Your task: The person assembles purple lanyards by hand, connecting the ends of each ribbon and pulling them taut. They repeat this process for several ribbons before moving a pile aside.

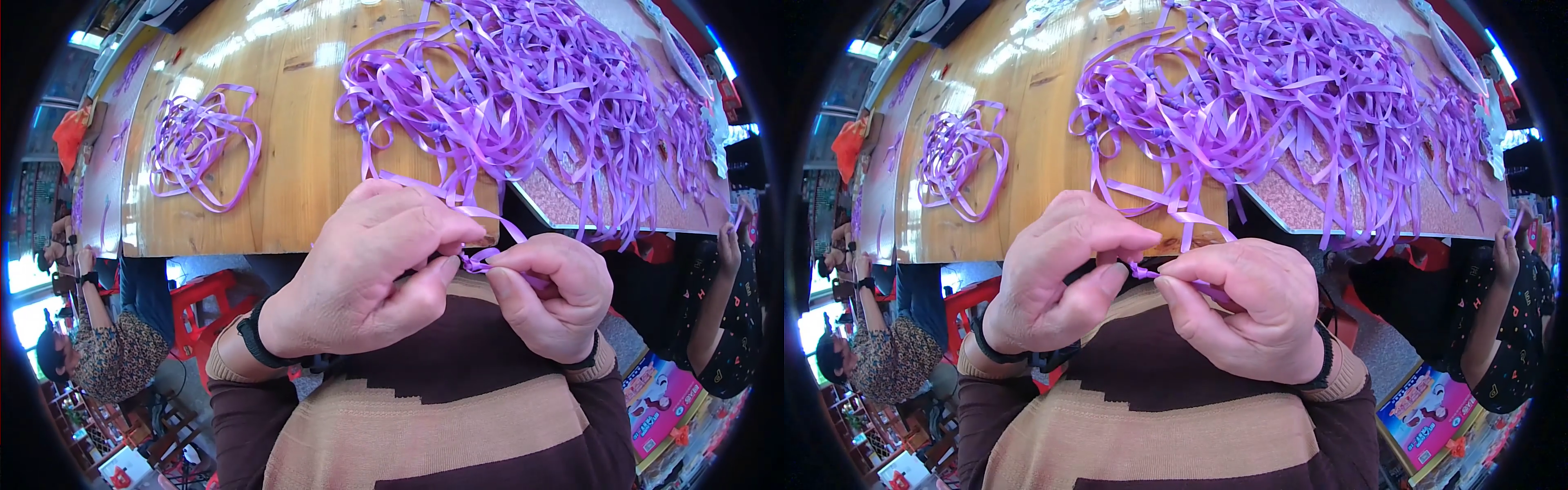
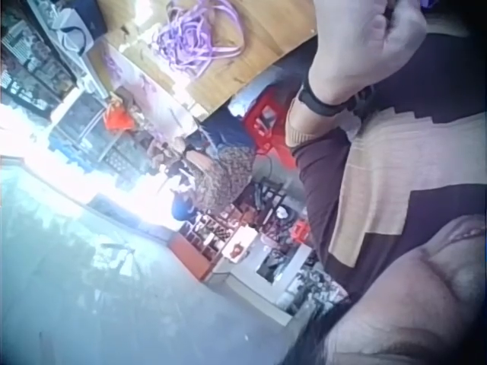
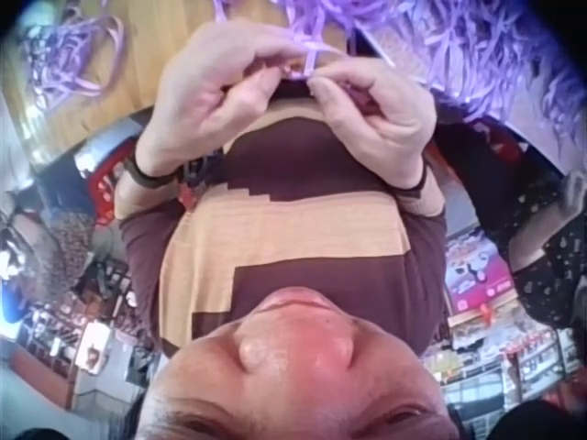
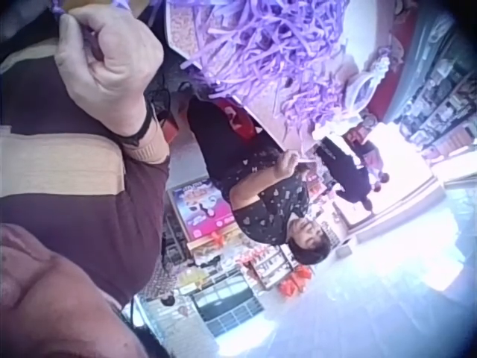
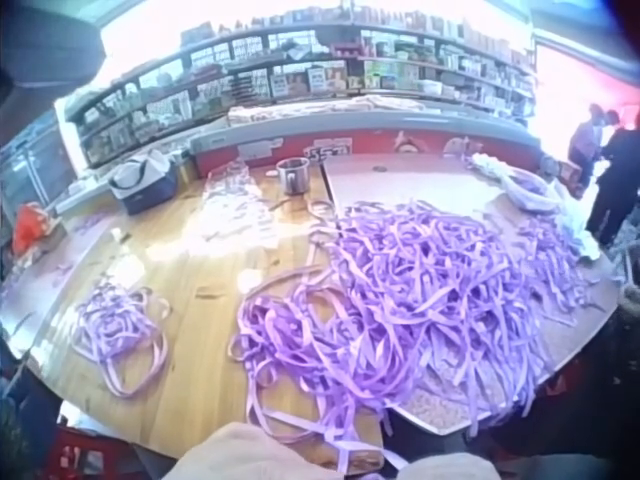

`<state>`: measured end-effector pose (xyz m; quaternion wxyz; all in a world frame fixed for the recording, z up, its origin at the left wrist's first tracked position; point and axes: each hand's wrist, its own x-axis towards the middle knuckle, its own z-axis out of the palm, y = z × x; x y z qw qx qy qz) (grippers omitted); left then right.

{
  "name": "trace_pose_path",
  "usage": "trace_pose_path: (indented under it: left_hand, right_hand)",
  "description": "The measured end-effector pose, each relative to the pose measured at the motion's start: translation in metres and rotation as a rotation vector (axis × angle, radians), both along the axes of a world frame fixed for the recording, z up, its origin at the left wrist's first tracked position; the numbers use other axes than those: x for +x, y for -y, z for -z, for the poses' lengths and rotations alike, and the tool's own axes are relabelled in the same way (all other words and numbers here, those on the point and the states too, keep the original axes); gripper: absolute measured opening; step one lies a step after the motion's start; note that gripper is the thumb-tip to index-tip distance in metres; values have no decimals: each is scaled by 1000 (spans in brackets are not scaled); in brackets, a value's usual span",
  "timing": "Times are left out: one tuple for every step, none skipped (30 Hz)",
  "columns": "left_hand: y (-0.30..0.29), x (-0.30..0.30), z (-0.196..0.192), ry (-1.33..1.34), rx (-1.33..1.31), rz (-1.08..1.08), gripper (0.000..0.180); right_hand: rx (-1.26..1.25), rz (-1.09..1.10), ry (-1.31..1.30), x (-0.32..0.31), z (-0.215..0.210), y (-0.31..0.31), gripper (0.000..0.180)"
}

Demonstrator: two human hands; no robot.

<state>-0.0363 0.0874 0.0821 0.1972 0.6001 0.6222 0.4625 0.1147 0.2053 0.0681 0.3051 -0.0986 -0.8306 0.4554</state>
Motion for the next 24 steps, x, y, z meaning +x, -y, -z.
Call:
trace_pose_path:
  left_hand:
    - [-1, 0, 0, -84, 50, 12, 22]
    - [-2, 0, 1, -83, 50, 13, 22]
    - [-2, 0, 3, -114, 72, 27, 21]
    - [-2, 0, 4, -144, 94, 41, 20]
    - [-2, 0, 6, -145, 93, 40, 20]
    - [-2, 0, 7, -151, 114, 25, 20]
    - [-2, 1, 9, -158, 134, 10, 20]
    - [-3, 0, 11, -157, 133, 10, 20]
    - [-3, -1, 12, -182, 160, -14, 19]
    - [-4, -2, 14, -207, 186, -38, 19]
    - [-4, -2, 14, -209, 186, -36, 19]
    - [-4, -1, 13, -246, 206, -59, 18]
    - [-4, -1, 13, -284, 227, -82, 17]
    - [-5, -1, 13, -283, 225, -83, 17]
    - [-5, -1, 12, -280, 232, -86, 17]
    - [-5, -2, 12, -277, 240, -90, 17]
    - [-4, -3, 12, -276, 240, -88, 17]
    - [-3, -5, 12, -266, 202, -60, 17]
    - [-2, -7, 11, -255, 164, -32, 17]
    - [-1, -7, 9, -255, 164, -32, 17]
    - [0, -7, 6, -223, 122, -22, 18]
    - [0, -7, 2, -191, 81, -12, 19]
    - [-1, -6, -1, -195, 83, -14, 19]
    - [-2, -4, -4, -171, 59, 11, 19]
  right_hand:
    - [10, -9, 3, 0, 0, 0, 13]
    - [10, -8, 3, 0, 1, 0, 13]
    - [-1, 0, -2, 0, 2, 1, 13]
    - [-13, 8, -6, 1, 3, 1, 13]
    - [-14, 7, -6, 0, 2, 1, 13]
    - [-12, -16, -10, 0, 2, 1, 10]
    - [-10, -40, -13, 0, 2, 0, 8]
    - [-11, -40, -12, -1, 1, 0, 8]
    - [-6, -38, -12, -1, 2, 0, 7]
    - [-1, -36, -12, -2, 2, -1, 7]
    - [0, -35, -14, -1, 1, -1, 7]
    - [3, -34, 0, 1, 0, -2, 10]
    - [6, -33, 13, 2, -1, -2, 13]
    - [5, -34, 15, 2, -1, -2, 13]
    - [-1, -39, 1, 1, -2, -3, 13]
    - [-7, -44, -14, 0, -2, -3, 12]
    - [-7, -42, -14, 0, -2, -3, 12]
    - [-11, -46, -8, -1, -1, -4, 12]
    - [-15, -50, -3, -2, -1, -4, 11]
    - [-16, -49, -3, -1, -1, -4, 11]
    - [-13, -62, -8, -1, -1, -4, 9]
    - [-10, -74, -14, -1, -1, -5, 7]
    - [-8, -76, -17, -2, -1, -4, 7]
    - [-26, -93, -6, -3, -1, -4, 8]
